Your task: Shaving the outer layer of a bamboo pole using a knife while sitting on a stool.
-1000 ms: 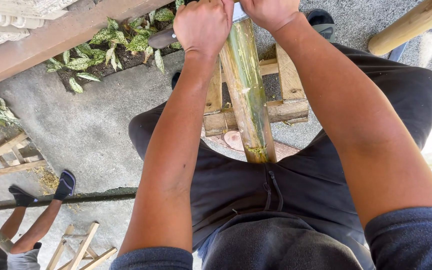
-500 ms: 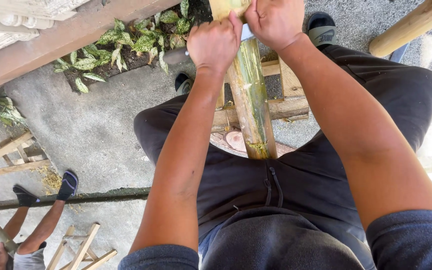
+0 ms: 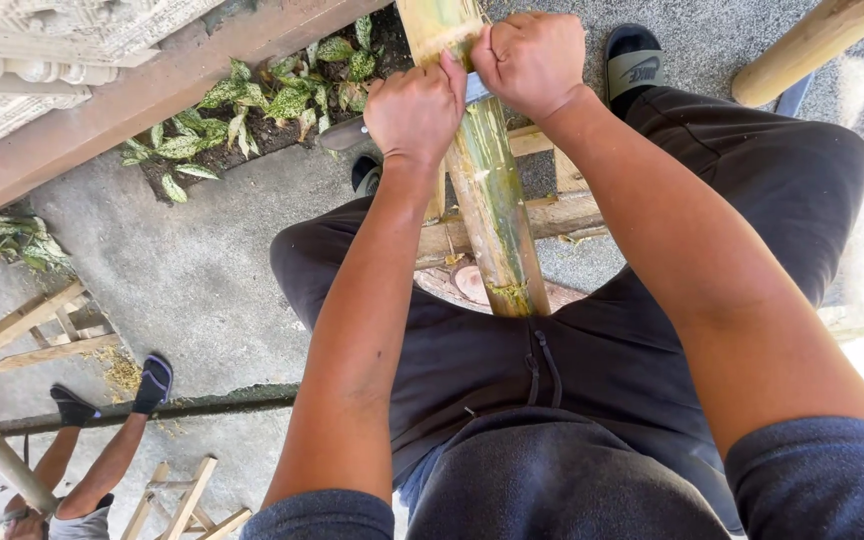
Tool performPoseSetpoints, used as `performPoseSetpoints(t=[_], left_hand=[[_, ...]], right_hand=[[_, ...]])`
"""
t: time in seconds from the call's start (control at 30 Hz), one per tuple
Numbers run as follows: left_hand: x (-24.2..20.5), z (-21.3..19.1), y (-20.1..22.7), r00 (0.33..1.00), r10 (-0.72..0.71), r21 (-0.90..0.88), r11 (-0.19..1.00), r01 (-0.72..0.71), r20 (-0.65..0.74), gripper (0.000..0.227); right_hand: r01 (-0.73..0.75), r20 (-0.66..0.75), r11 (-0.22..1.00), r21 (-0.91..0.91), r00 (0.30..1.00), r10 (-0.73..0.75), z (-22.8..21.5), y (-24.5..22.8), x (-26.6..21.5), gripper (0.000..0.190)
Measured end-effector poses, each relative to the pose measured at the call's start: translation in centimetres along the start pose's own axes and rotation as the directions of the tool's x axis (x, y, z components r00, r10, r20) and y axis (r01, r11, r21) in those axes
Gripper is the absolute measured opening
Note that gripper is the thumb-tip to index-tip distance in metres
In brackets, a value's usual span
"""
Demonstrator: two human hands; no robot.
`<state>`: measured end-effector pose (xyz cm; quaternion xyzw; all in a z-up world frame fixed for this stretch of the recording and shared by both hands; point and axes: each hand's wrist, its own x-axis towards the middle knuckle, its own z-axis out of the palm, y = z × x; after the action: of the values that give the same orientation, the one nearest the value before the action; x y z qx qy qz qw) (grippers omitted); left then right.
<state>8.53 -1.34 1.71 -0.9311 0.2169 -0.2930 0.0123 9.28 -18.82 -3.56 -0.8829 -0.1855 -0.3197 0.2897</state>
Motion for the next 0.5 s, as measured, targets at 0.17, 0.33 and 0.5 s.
performPoseSetpoints(t=[0.17, 0.33, 0.5], left_hand=[[-0.21, 0.16, -0.24, 0.996, 0.007, -0.001, 1.000, -0.007, 0.092, 0.054], [-0.26, 0.43, -0.22, 0.998, 0.006, 0.001, 1.000, -0.006, 0.068, 0.055], [-0.58, 0.48, -0.23, 0.995, 0.001, -0.015, 1.000, 0.000, 0.095, 0.055]], right_hand=[[-0.009, 0.002, 1.000, -0.003, 1.000, 0.009, 0.10, -0.06, -0.14, 0.034], [-0.010, 0.026, 0.999, -0.031, 1.000, 0.011, 0.12, 0.05, -0.02, 0.035], [-0.012, 0.029, 1.000, -0.020, 0.999, 0.013, 0.26, 0.13, -0.62, 0.034]])
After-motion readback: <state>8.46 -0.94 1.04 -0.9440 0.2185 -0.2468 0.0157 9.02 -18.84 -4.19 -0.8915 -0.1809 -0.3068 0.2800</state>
